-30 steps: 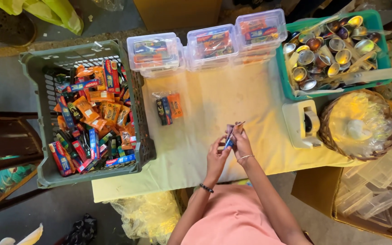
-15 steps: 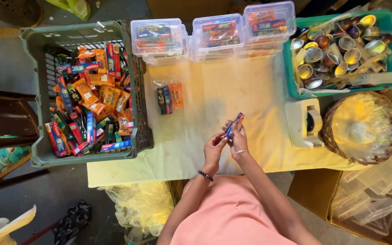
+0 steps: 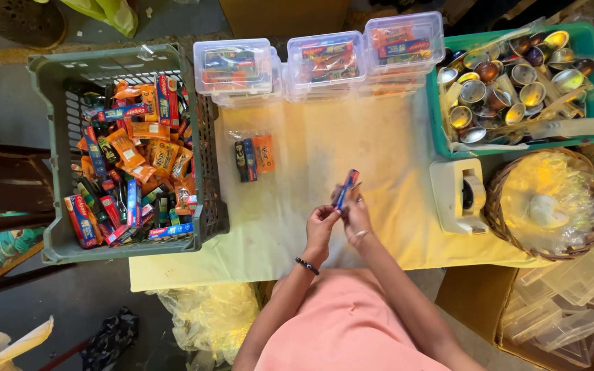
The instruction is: The person unwraps various snack bars and places them into small clear plastic bags. They then seal the bags and place them into a larger plastic container. The person also handles a roll of plastic wrap and a basket of small metal cups.
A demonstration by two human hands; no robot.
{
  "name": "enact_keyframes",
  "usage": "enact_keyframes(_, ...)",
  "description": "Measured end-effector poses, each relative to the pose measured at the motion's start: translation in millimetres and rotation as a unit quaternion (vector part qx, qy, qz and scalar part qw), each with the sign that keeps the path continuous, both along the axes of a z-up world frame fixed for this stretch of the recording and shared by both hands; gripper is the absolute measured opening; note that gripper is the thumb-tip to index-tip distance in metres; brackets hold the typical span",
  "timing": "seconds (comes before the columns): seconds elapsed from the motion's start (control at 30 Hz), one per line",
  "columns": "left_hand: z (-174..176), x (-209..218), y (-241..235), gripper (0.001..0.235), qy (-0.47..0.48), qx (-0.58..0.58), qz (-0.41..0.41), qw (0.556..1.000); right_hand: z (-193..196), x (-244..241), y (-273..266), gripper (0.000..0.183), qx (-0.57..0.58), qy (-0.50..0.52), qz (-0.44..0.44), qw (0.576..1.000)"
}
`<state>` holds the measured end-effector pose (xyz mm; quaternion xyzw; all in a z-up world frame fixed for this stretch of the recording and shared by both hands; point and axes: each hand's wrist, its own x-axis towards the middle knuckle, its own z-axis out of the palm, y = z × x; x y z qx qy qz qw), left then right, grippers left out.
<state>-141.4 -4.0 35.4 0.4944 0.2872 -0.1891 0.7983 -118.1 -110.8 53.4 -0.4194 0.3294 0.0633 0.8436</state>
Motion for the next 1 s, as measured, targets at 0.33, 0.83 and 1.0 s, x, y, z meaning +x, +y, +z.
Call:
enact_keyframes(0.33, 14.0, 7.9, -2.7, 0.029, 0.003, 0.005, 0.01, 1.0, -16.5, 8.1, -15.7, 0.039, -0.043, 0.018, 0.037, 0.998)
enact_keyframes(0.83, -9.4, -9.7, 4.3, 0.039, 0.045, -0.08, 0.008, 0.996, 13.0, -11.8, -14.1, 0.052, -0.105, -0.028, 0.1, 0.989)
enact_keyframes(1.0, 16.7, -3.8, 4.8, 0.039, 0.05, -0.034, -0.025, 0.998, -67.1, -9.5, -43.1, 0.044, -0.068, -0.078, -0.057, 0.993)
